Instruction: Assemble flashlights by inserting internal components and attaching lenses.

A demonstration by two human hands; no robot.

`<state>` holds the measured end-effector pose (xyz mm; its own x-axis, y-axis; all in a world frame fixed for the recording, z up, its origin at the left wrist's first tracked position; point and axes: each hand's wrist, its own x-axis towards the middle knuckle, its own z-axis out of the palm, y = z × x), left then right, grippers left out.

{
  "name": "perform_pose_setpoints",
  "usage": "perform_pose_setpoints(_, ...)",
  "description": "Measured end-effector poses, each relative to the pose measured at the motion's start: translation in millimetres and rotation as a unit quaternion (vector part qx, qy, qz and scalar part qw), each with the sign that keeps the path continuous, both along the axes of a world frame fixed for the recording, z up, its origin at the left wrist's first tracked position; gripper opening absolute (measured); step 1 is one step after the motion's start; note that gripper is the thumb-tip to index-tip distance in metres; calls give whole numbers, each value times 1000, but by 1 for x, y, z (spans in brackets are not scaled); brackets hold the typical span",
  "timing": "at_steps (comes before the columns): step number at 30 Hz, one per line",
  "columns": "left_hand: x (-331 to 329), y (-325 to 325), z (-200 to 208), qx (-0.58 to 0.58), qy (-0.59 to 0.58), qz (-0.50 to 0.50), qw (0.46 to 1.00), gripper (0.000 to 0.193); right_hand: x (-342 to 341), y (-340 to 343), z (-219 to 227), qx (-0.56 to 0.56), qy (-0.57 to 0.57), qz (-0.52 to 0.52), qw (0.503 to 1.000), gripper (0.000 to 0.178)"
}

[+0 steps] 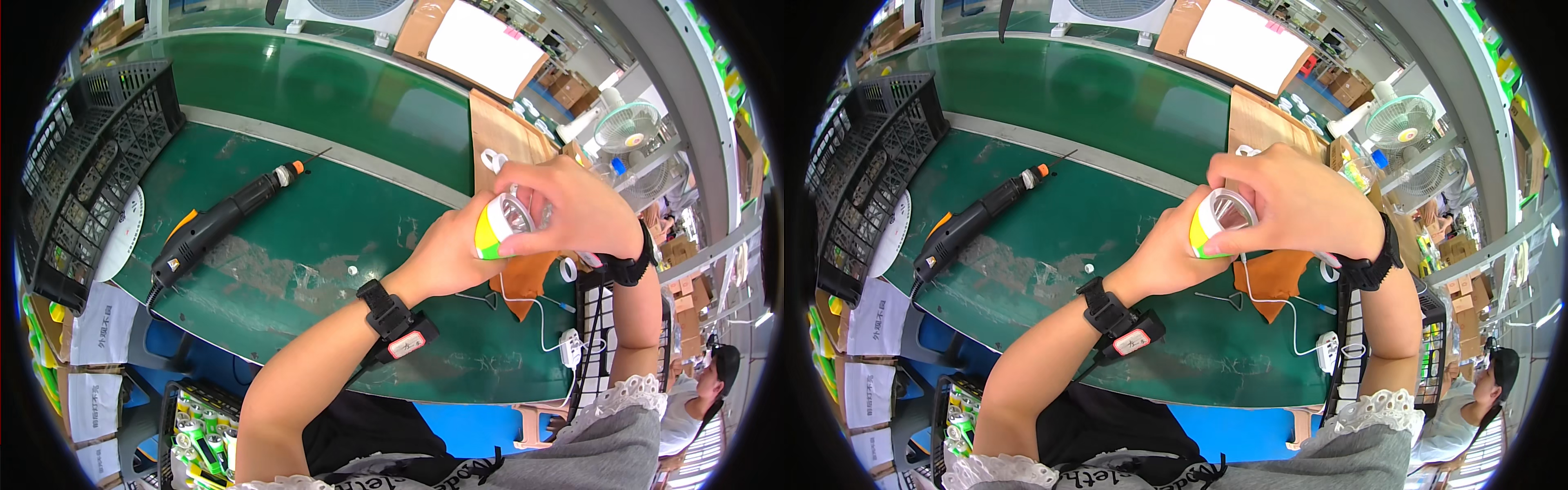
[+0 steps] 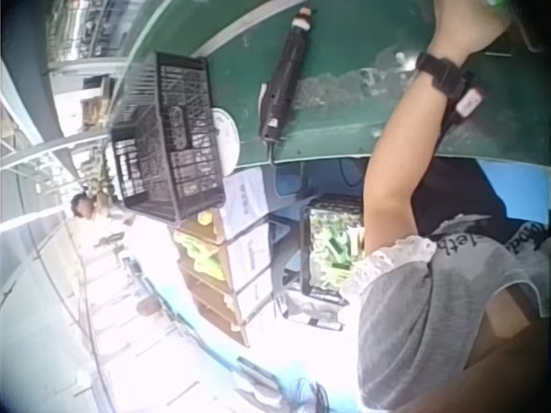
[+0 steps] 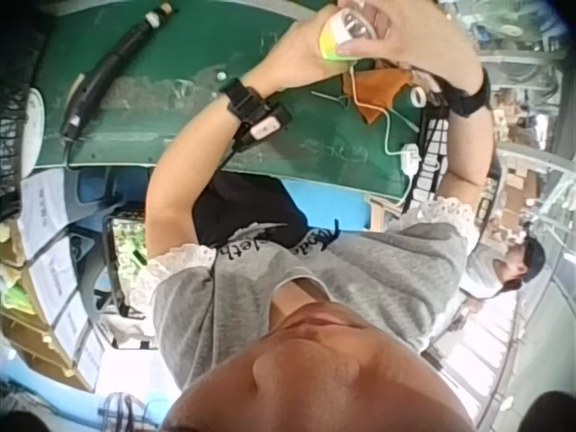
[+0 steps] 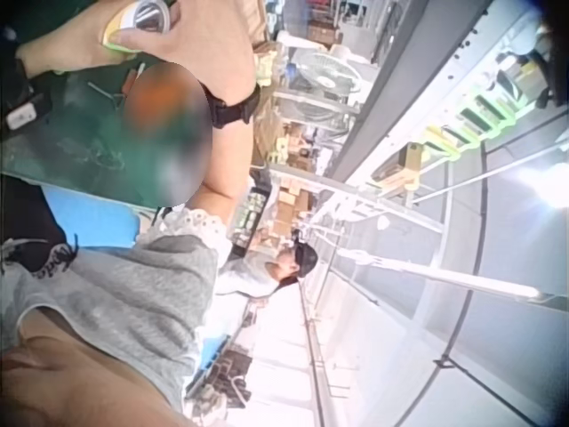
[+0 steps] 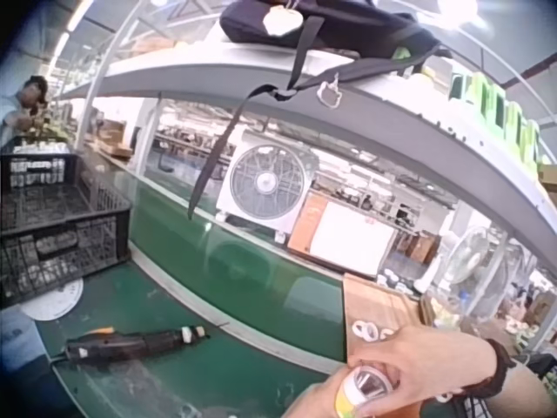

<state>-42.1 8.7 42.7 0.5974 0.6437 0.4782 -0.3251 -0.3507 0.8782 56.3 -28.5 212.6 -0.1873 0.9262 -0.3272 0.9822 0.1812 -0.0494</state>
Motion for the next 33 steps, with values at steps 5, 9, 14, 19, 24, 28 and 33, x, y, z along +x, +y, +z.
perform_pose_setpoints(5,4,1,-5,20,-42,25,999,59,25,5,-14,134,96,249,954,47)
perform_pose_setpoints(9,2,1,-2,15,-3,16,1000,61,22,5,-9,83,99,245,961,50)
perform_pose_setpoints(14,1,0,-1,13,-7,6,1000,59,12,1,-1,28,46,122,991,50)
perform_pose_setpoints(19,-1,1,0,-1,-9,2,1000,59,24,5,-18,138,107,202,964,50)
perform_pose_setpoints(24,1,0,0,6,-2,17,1000,58,20,3,-8,59,91,202,973,52)
perform_pose_setpoints(28,0,2,-3,-6,28,6,1000,59,6,1,-6,11,-26,24,999,49)
perform_pose_setpoints(33,4,2,-3,19,0,21,1000,54,27,9,-18,111,115,281,946,49)
